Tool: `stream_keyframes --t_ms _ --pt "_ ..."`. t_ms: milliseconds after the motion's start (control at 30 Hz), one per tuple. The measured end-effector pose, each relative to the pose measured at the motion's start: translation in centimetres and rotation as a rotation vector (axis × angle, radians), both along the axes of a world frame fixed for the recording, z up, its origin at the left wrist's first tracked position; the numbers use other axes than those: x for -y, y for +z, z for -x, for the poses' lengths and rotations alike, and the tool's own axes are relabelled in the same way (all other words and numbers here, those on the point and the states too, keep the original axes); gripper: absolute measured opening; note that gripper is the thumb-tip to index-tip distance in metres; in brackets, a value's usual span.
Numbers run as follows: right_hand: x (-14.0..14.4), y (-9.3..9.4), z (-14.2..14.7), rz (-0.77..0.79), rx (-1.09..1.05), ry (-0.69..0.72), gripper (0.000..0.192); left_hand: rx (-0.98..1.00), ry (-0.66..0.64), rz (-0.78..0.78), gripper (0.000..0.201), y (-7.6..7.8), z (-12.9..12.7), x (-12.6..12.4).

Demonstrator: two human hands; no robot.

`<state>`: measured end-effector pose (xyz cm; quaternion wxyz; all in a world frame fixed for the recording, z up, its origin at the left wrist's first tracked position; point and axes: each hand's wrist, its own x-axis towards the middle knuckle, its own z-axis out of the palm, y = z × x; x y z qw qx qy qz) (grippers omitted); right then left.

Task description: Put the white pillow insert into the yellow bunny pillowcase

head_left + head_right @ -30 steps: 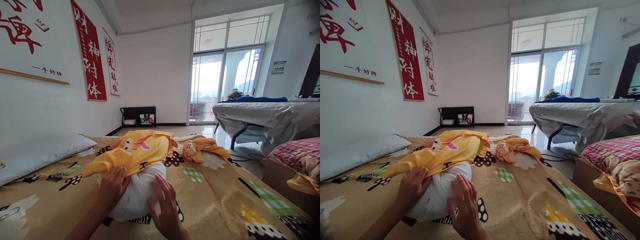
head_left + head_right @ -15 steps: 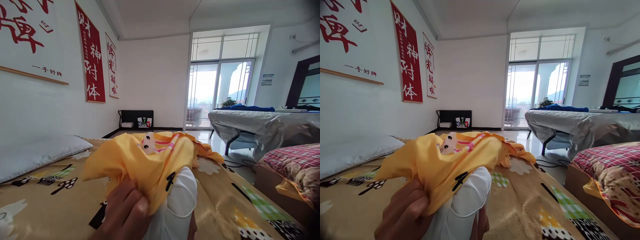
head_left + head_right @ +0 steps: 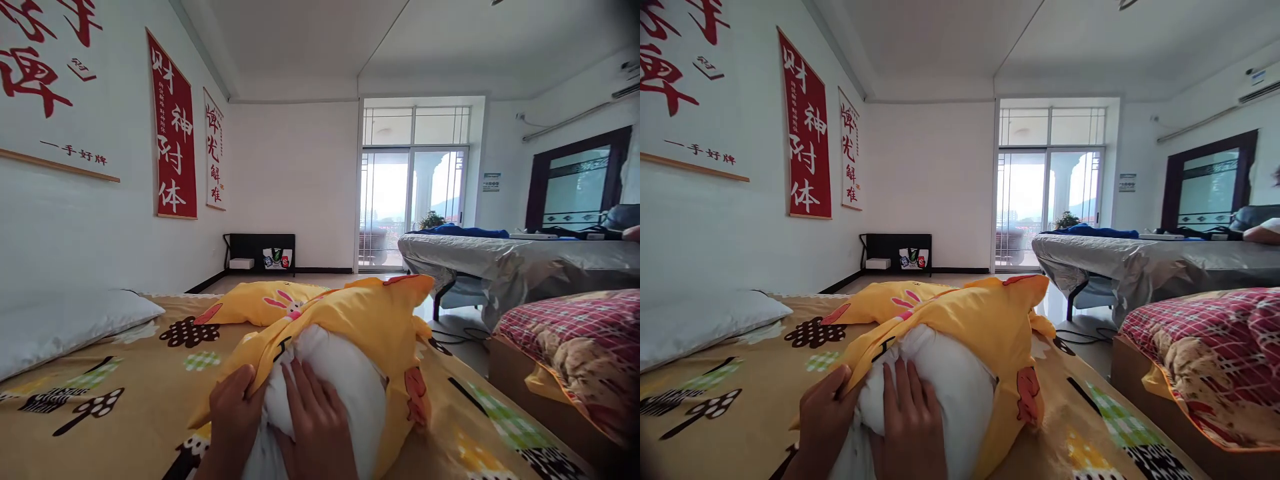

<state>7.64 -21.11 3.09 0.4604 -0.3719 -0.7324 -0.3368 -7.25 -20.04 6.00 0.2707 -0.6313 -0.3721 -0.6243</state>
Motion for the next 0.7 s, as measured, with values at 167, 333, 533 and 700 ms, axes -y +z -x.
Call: stream_keyframes --t_ms 167,333,533,700 --pt "-4.6 1.4 2.4 0.189 -0.087 0.011 0.042 -0.195 0.077 -0.08 0.033 -0.6 -0.2 0.2" --pt "-5.8 1.2 3.4 0.001 -0.086 -0.016 0.035 -0.338 0.176 -0.061 0.03 -0.9 0.3 -0.4" --pt "-0.5 -4.4 4.7 -0.228 -0.138 0.238 0.038 -0.188 0.198 0.002 0.036 -1.2 2.5 -1.2" --pt "-0.6 -7.4 5.3 -0.175 0.005 0.26 0.034 -0.202 0.133 0.045 0.035 -0.7 1.9 -0.4"
